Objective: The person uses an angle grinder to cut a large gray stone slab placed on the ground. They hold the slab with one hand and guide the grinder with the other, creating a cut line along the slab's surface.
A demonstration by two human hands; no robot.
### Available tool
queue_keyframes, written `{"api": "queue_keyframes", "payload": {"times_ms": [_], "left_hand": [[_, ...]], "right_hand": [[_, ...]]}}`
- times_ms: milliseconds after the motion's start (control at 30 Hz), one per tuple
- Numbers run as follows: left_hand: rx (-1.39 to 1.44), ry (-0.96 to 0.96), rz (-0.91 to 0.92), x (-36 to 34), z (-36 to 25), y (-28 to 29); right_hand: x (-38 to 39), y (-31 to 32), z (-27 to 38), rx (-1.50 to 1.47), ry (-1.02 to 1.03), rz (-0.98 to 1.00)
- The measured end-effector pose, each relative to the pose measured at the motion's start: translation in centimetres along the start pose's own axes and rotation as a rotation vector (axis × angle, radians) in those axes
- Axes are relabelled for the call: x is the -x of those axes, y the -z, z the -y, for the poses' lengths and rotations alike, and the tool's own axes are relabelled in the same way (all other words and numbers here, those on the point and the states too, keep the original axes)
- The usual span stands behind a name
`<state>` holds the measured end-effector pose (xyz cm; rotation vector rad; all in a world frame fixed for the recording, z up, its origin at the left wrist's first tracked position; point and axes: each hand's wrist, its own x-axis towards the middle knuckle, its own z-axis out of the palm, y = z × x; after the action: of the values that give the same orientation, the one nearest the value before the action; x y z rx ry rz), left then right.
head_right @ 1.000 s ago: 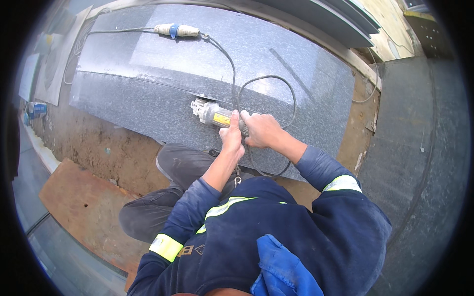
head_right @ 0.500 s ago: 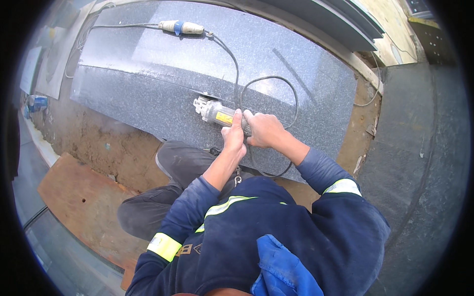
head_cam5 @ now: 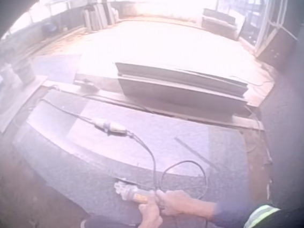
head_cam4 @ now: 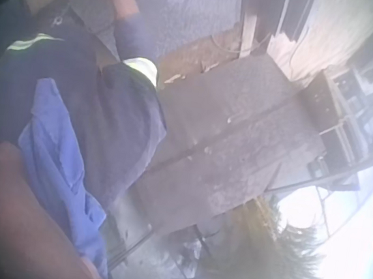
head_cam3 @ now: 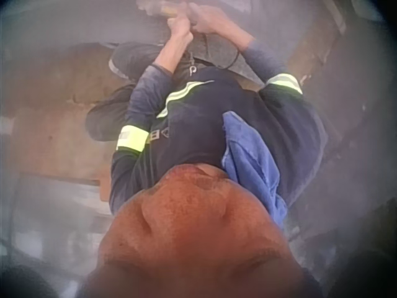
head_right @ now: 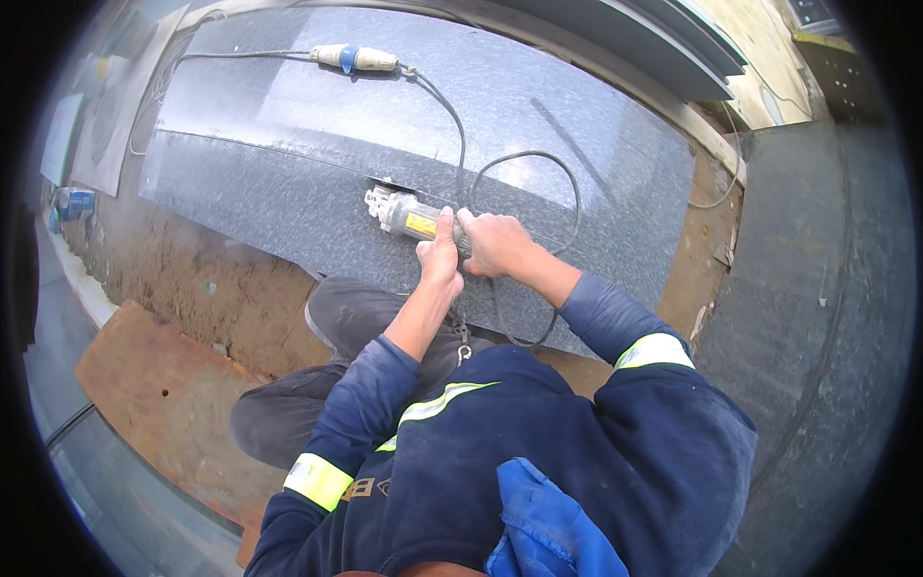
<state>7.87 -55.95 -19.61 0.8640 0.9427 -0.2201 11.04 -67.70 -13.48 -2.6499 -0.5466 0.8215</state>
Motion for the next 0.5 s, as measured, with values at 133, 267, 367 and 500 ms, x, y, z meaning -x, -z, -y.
{"api": "queue_keyframes", "payload": {"times_ms": [133,267,367,500], "left_hand": [[-0.03,-0.017,-0.018,2.0,1.5,-0.8],[-0.013,0.012,0.016,4.0,1.1,-1.6],[-0.012,0.0,-0.013,2.7,1.8,-0.5],[-0.043,0.009,-0.027,1.2,0.1,0.2]], "right_hand": [[2.2,0.9,-0.4,0.008,-0.006,0.01],[3.2,0.9,-1.1,-0.003,-0.029,0.041],[2.9,0.3,-0.5,-0.014,-0.01,0.02],[0.8,-0.4,0.1,-0.023,0.02,-0.013]]}}
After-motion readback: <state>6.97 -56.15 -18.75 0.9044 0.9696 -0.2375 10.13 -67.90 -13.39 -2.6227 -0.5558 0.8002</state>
